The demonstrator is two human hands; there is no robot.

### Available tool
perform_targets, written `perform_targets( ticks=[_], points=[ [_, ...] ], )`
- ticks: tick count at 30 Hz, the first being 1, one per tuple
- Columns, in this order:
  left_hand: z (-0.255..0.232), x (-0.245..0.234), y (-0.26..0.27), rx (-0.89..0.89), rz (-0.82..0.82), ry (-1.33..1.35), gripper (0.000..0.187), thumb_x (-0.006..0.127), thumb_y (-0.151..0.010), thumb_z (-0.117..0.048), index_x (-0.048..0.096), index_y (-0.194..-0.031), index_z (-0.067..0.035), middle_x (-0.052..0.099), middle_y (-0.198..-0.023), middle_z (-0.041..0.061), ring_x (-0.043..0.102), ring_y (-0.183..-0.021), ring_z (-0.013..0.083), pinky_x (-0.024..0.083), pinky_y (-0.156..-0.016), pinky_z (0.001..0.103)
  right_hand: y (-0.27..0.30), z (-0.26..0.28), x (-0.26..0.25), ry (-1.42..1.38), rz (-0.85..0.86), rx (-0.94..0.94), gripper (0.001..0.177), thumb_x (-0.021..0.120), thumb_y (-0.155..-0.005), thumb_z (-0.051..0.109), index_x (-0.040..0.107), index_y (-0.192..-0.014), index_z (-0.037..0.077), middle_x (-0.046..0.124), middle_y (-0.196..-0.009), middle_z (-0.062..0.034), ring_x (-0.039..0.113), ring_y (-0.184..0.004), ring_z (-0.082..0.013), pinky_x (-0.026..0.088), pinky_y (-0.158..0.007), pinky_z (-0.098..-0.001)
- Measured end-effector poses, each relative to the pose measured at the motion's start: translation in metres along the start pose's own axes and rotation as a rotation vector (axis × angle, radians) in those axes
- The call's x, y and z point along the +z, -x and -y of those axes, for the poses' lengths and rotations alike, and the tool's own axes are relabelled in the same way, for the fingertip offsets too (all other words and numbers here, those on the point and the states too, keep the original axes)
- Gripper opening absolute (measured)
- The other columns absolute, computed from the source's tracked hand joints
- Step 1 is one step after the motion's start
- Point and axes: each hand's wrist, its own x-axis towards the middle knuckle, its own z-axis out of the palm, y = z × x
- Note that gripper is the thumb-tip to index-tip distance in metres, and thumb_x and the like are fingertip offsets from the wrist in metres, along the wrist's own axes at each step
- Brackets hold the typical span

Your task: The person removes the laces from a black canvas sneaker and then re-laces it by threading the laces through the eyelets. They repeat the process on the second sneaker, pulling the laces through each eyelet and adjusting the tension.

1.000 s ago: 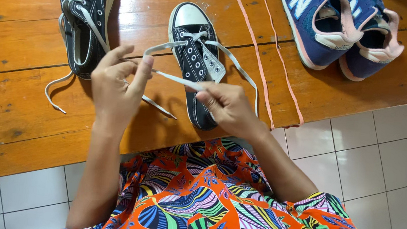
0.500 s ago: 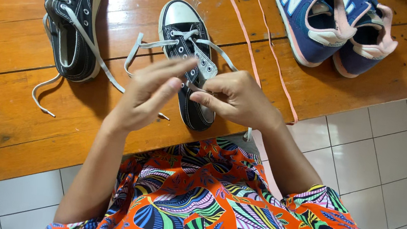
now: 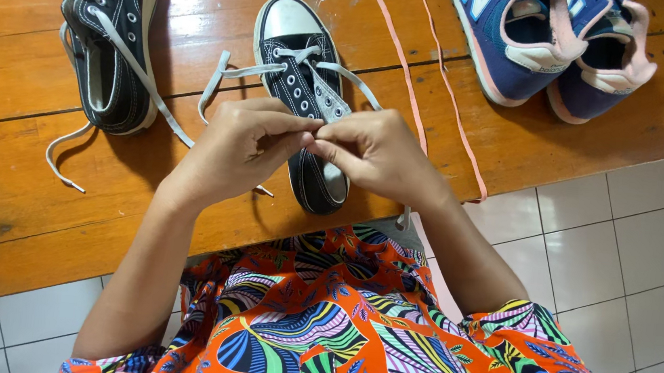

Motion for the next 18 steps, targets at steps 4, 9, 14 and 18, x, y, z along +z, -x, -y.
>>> perform_targets(
  ticks=[4,9,14,18],
  points=[
    [0.004,0.0,0.001,-0.186,0.047,0.173,0.023,0.072,-0.095,-0.014,0.077,-0.115,-0.002,0.07,-0.078,0.002,0.051,-0.059,0.0032,0.036,-0.047,0.024,-0.004,-0.003,-0.003,0.026,-0.096,-0.011,0.011,0.084,-0.088,0.018,0.081,-0.093,0.008,0.077,-0.081,-0.0049,0.068,-0.069,-0.0108,0.05,-0.061,-0.0271],
    [0.018,-0.001,-0.003,-0.439,0.089,0.081,0.019,0.077,-0.093,-0.018,0.082,-0.104,-0.003,0.068,-0.065,0.001,0.048,-0.056,0.0035,0.034,-0.047,0.025,-0.012,-0.011,-0.005,0.117,-0.03,-0.04,0.015,0.089,-0.081,0.018,0.082,-0.091,0.008,0.072,-0.076,-0.0037,0.061,-0.063,-0.0144,0.046,-0.057,-0.0286],
    [0.032,0.002,-0.003,-0.47,0.037,0.194,0.019,0.074,-0.096,-0.015,0.079,-0.106,0.0,0.074,-0.08,0.0,0.059,-0.067,0.0009,0.047,-0.058,0.019,-0.034,-0.038,-0.008,0.169,-0.282,-0.062,0.021,0.077,-0.095,0.014,0.076,-0.114,0.004,0.07,-0.094,-0.0088,0.066,-0.077,-0.0144,0.055,-0.068,-0.0279],
    [0.044,-0.001,-0.008,-0.447,-0.02,0.437,0.025,0.067,-0.096,-0.009,0.072,-0.117,0.002,0.075,-0.093,-0.001,0.067,-0.082,-0.0019,0.054,-0.072,0.015,-0.051,-0.053,0.0,0.29,-0.312,0.048,0.02,0.075,-0.094,0.021,0.079,-0.103,0.003,0.075,-0.086,-0.0086,0.068,-0.067,-0.0137,0.055,-0.063,-0.0286]
  ],
)
